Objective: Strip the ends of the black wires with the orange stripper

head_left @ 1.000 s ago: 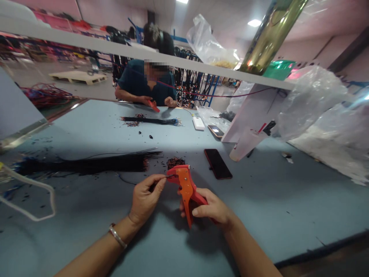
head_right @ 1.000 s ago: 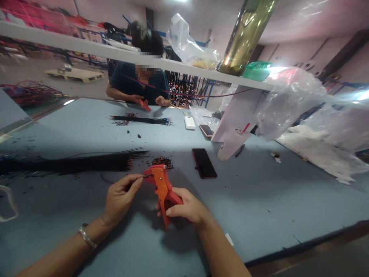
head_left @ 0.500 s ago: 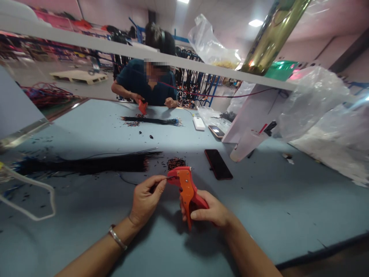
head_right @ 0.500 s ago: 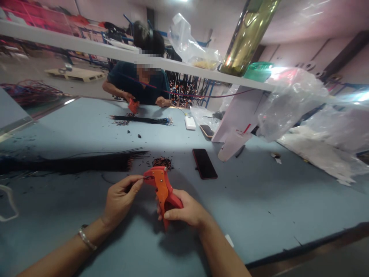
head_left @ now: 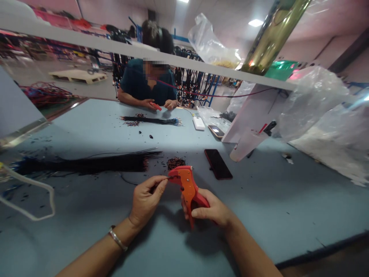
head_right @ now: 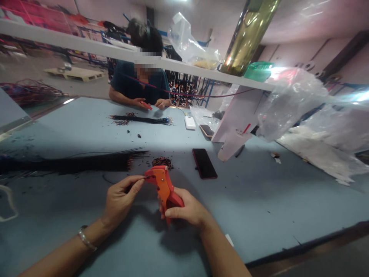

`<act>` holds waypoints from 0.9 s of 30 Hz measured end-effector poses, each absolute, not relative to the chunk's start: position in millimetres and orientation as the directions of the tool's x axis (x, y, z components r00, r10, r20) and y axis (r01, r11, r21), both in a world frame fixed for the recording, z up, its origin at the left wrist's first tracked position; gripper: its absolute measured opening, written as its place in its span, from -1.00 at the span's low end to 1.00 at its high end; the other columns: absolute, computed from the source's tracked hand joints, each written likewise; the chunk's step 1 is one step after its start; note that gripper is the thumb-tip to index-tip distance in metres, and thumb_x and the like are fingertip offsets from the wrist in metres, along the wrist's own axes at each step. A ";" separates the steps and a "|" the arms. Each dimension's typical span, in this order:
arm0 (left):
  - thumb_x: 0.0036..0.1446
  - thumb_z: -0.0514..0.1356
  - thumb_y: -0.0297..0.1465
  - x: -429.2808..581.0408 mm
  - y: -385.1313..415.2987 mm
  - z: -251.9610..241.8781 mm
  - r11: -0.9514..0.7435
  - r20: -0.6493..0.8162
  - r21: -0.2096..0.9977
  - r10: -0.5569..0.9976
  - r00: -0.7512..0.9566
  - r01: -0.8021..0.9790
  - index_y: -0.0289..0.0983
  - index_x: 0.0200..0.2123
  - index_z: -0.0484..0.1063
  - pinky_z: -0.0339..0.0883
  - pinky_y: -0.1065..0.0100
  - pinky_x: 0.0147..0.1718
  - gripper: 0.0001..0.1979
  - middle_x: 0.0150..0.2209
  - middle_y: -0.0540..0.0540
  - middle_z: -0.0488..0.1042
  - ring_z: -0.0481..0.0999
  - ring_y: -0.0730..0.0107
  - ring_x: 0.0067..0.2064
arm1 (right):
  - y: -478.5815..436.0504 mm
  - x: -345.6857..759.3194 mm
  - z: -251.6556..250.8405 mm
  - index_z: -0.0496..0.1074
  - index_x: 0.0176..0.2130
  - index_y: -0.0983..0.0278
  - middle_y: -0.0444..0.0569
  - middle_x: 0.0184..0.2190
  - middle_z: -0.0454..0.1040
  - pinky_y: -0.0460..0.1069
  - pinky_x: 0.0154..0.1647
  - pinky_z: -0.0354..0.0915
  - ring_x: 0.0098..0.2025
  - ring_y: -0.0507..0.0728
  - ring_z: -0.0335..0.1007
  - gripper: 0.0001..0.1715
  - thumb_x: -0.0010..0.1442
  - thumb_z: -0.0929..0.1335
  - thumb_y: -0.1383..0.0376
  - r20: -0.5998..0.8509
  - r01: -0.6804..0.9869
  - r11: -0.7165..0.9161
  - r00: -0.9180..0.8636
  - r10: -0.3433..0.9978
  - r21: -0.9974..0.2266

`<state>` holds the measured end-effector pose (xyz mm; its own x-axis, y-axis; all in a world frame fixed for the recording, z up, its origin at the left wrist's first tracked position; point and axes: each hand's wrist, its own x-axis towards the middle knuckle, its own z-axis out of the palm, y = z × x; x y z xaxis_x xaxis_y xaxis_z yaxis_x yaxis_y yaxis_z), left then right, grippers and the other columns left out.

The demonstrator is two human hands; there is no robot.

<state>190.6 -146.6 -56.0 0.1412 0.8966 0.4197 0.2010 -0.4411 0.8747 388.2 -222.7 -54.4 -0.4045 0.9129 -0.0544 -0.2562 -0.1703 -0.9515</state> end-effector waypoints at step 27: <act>0.03 0.22 -0.30 190.1 -145.5 -50.8 -0.410 0.389 0.891 0.911 0.140 0.193 -0.30 -0.45 0.56 0.33 0.53 -0.52 -0.81 -0.53 -0.03 0.54 0.44 0.47 -0.51 | -223.8 388.8 -49.0 0.33 -0.13 0.35 -0.02 -0.32 0.39 -0.04 -0.34 0.31 -0.32 0.09 0.36 -0.49 0.02 0.49 0.14 -0.036 -0.178 -0.120 -0.416 0.909 -0.977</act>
